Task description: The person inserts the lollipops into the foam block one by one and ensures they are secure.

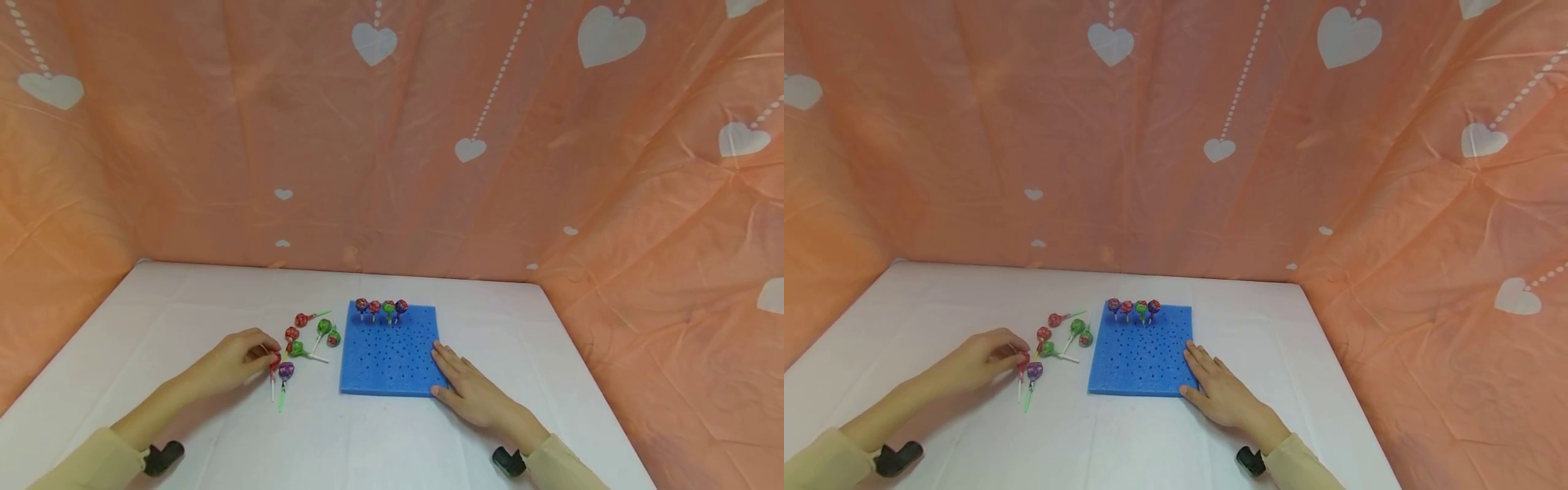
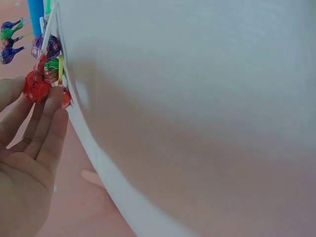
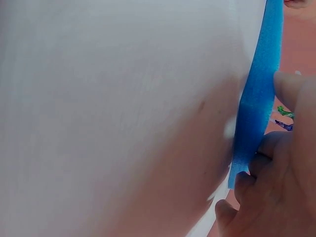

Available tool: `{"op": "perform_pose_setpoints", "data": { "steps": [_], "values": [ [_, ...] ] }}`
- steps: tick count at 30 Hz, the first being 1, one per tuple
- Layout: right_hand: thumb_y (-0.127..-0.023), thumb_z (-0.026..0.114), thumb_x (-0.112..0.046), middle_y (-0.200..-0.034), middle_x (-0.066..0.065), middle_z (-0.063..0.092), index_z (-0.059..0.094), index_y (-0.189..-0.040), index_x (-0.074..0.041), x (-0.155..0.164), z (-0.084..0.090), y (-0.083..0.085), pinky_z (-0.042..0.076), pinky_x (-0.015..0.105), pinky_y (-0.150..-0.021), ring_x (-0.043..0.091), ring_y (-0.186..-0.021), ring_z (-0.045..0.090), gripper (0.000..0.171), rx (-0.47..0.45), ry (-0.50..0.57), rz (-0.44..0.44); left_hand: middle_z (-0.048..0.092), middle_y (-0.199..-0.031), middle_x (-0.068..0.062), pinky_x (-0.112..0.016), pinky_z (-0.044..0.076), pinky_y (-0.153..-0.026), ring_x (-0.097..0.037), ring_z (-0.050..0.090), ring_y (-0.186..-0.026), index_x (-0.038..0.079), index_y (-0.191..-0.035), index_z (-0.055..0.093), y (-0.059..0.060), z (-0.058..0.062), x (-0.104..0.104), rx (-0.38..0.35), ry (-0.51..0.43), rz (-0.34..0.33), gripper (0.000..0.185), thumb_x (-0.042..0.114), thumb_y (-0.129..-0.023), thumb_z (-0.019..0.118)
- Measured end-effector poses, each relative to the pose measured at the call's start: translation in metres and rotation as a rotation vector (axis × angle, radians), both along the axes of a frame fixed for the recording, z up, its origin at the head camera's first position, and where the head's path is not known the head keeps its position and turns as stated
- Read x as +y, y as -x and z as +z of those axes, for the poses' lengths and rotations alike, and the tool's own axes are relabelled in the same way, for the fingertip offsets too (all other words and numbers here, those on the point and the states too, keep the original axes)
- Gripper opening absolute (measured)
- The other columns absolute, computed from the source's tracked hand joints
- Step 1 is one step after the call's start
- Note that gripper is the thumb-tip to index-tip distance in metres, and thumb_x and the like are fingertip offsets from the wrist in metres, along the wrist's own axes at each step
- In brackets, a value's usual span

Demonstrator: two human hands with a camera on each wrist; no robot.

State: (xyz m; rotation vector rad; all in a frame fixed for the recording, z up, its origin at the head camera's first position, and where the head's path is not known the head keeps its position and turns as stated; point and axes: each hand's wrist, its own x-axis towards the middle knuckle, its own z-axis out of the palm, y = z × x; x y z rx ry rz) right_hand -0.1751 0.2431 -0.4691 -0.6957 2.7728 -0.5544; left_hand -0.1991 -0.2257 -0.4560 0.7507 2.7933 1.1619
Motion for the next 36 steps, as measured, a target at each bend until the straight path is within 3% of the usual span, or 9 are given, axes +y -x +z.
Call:
{"op": "perform_pose_setpoints", "data": {
  "steps": [6, 16, 20, 28, 34, 36],
  "values": [
    [-0.108, 0.045, -0.054, -0.174, 0.005, 0.012, 0.023, -0.165, -0.008, 0.001, -0.001, -0.001, 0.016, 0.057, -0.126, 0.03, -0.16, 0.012, 0.076, 0.007, -0.002, 0.003, 0.069, -0.102, 0.002, -0.024, 0.06, -0.077, -0.009, 0.067, -0.089, 0.004, -0.109, 0.074, -0.003, 0.005, 0.0, 0.028, -0.049, 0.043, 0.015, 0.005, -0.094, 0.074],
    [-0.109, 0.047, -0.048, -0.174, 0.009, 0.013, 0.024, -0.164, -0.003, 0.002, 0.0, -0.002, 0.017, 0.057, -0.126, 0.033, -0.159, 0.014, 0.074, 0.037, 0.006, 0.03, 0.069, -0.104, 0.004, -0.035, 0.062, -0.081, -0.008, 0.068, -0.091, 0.009, -0.108, 0.075, -0.006, 0.006, 0.007, 0.279, -0.107, 0.076, 0.022, -0.002, -0.089, 0.078],
    [-0.109, 0.047, -0.048, -0.173, 0.009, 0.013, 0.024, -0.164, -0.003, 0.002, 0.0, -0.002, 0.017, 0.057, -0.126, 0.033, -0.159, 0.014, 0.074, 0.038, 0.006, 0.029, 0.07, -0.105, 0.004, -0.029, 0.06, -0.082, -0.012, 0.069, -0.091, 0.01, -0.107, 0.075, -0.005, 0.005, 0.015, 0.345, -0.145, 0.101, 0.024, -0.002, -0.087, 0.081],
    [-0.109, 0.046, -0.048, -0.174, 0.009, 0.013, 0.023, -0.164, -0.004, 0.002, 0.0, -0.002, 0.017, 0.057, -0.126, 0.032, -0.159, 0.013, 0.074, 0.026, 0.002, 0.026, 0.071, -0.104, 0.002, -0.013, 0.054, -0.086, -0.017, 0.07, -0.092, 0.009, -0.106, 0.075, 0.001, 0.006, 0.031, 0.378, -0.231, 0.094, 0.026, -0.005, -0.085, 0.082],
    [-0.109, 0.047, -0.048, -0.174, 0.008, 0.012, 0.023, -0.164, -0.004, 0.001, 0.002, -0.002, 0.017, 0.055, -0.126, 0.032, -0.159, 0.014, 0.074, 0.03, -0.003, 0.023, 0.071, -0.107, 0.001, -0.015, 0.054, -0.086, -0.017, 0.071, -0.092, 0.007, -0.107, 0.075, 0.006, 0.01, 0.045, 0.382, -0.27, 0.063, 0.027, -0.005, -0.084, 0.083],
    [-0.11, 0.047, -0.048, -0.174, 0.008, 0.012, 0.023, -0.164, -0.004, 0.0, 0.003, -0.002, 0.017, 0.055, -0.126, 0.032, -0.159, 0.014, 0.074, 0.03, -0.004, 0.022, 0.071, -0.108, 0.0, -0.02, 0.058, -0.084, -0.017, 0.071, -0.092, 0.006, -0.108, 0.076, 0.008, 0.011, 0.049, 0.373, -0.283, 0.051, 0.027, -0.005, -0.084, 0.083]
  ]
}}
